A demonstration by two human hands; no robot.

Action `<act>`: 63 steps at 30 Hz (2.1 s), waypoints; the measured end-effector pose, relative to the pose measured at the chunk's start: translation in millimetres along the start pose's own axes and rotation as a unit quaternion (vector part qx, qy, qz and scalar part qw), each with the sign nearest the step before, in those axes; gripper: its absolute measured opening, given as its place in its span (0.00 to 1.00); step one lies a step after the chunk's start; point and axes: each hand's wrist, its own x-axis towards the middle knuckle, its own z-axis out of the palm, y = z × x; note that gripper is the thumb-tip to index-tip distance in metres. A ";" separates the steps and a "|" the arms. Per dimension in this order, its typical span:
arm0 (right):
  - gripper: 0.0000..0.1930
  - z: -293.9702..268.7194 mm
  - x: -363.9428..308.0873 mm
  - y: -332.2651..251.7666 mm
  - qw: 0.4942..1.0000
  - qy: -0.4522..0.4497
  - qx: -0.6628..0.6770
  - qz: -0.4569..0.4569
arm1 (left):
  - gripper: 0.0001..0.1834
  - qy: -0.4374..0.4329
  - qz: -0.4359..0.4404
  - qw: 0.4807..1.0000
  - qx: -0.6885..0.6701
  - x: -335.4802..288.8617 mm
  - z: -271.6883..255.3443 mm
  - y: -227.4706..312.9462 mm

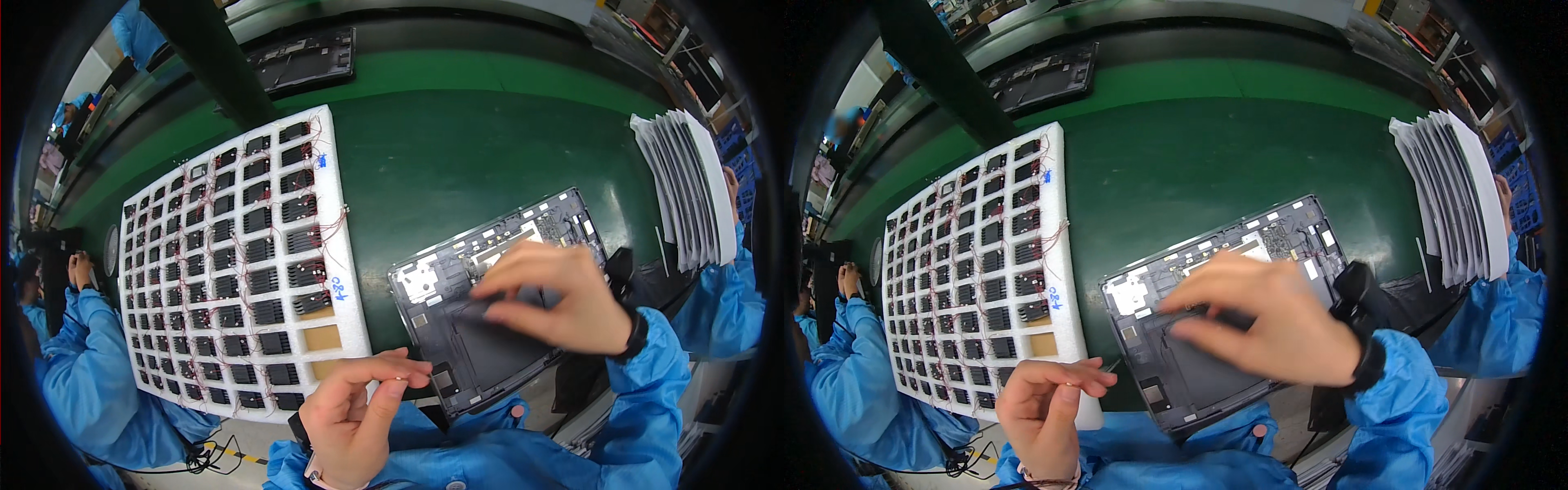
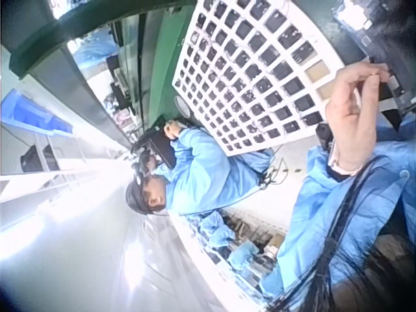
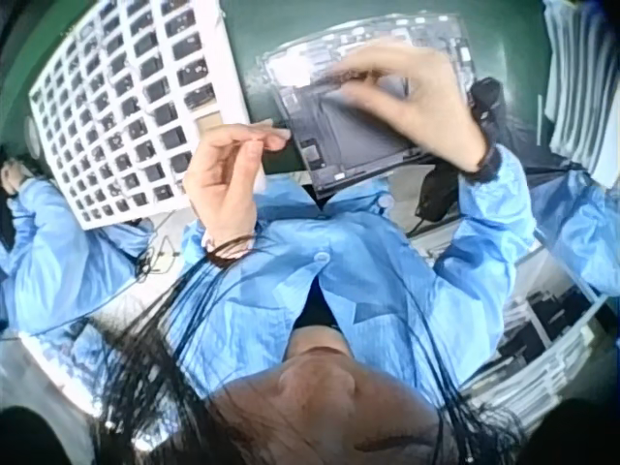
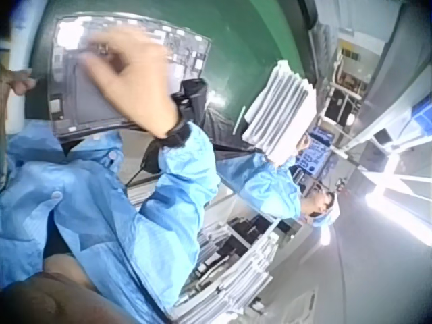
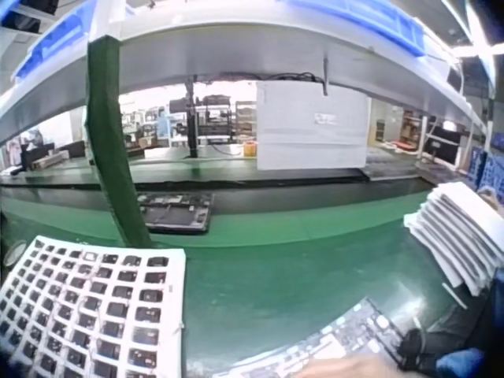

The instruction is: Assembling electronic motherboards and components into device chassis on a manufacturing production line.

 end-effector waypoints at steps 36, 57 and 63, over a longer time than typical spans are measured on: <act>0.21 -37.5 10.9 56.2 0.983 -0.119 -0.139 -0.011 | 0.04 0.050 -0.073 0.952 0.294 48.1 36.8 -12.3; 0.09 -64.0 -12.8 52.1 0.988 0.009 -0.136 0.077 | 0.03 0.046 -0.094 0.950 0.295 48.6 39.9 -11.6; 0.17 -53.3 -27.8 53.7 0.982 0.071 -0.109 0.137 | 0.09 -0.121 0.126 0.886 0.429 57.0 39.4 -26.9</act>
